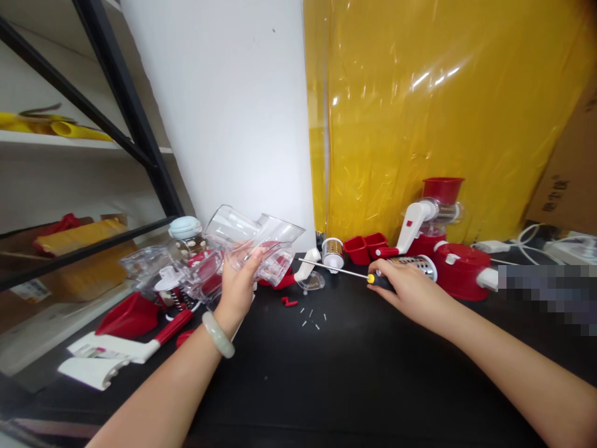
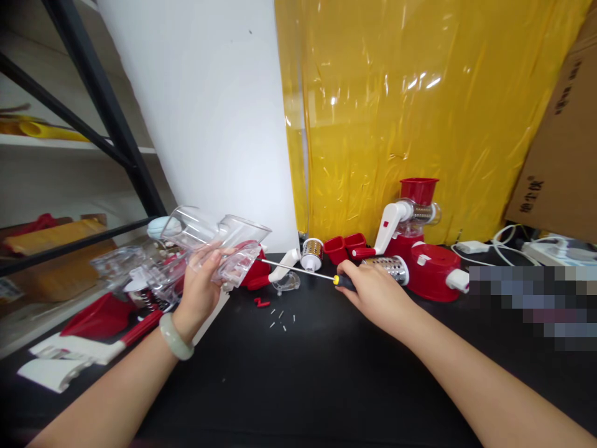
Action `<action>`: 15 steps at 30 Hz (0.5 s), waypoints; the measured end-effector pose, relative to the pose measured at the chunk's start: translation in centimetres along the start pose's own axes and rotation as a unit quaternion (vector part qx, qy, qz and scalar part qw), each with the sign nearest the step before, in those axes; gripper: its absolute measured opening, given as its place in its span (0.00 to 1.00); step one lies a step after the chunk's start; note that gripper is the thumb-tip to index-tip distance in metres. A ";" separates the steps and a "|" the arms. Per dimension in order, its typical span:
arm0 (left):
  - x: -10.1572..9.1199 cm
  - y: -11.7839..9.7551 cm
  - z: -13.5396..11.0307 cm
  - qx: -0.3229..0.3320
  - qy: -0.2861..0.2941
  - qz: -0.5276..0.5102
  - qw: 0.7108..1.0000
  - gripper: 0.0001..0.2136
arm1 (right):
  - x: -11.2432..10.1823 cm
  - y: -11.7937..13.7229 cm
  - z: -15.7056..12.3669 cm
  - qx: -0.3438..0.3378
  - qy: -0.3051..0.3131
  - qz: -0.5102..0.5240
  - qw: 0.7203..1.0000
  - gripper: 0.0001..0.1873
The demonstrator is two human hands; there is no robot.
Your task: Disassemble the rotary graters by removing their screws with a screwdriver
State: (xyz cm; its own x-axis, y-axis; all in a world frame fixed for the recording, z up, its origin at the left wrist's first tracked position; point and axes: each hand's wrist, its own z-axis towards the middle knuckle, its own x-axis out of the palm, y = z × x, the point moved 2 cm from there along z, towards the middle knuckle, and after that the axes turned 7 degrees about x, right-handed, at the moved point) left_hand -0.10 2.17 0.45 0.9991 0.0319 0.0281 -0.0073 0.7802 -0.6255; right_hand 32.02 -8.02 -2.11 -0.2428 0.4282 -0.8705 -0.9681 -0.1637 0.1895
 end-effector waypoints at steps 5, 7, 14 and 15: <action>0.0 0.1 0.0 -0.039 -0.007 -0.042 0.998 0.17 | -0.6 0.8 -0.3 0.007 0.051 -0.012 0.999 0.12; 0.1 0.0 0.1 -0.043 -0.015 -0.051 0.998 0.17 | -0.8 1.0 -0.5 0.001 0.071 0.028 0.997 0.17; 0.3 -0.3 0.1 -0.067 -0.045 -0.072 0.994 0.22 | -0.3 0.7 -0.6 -0.028 0.060 0.069 0.995 0.15; 0.2 -0.3 0.0 -0.065 -0.039 -0.065 0.995 0.21 | -0.2 0.5 -0.5 -0.027 0.056 0.066 0.996 0.14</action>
State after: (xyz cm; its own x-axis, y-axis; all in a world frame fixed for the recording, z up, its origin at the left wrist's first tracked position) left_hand 0.15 1.96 0.70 0.9849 -0.0115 0.1726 0.1322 0.6937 -0.7080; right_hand 31.58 -8.61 -2.01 -0.3569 0.2985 -0.8852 -0.9227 -0.2605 0.2842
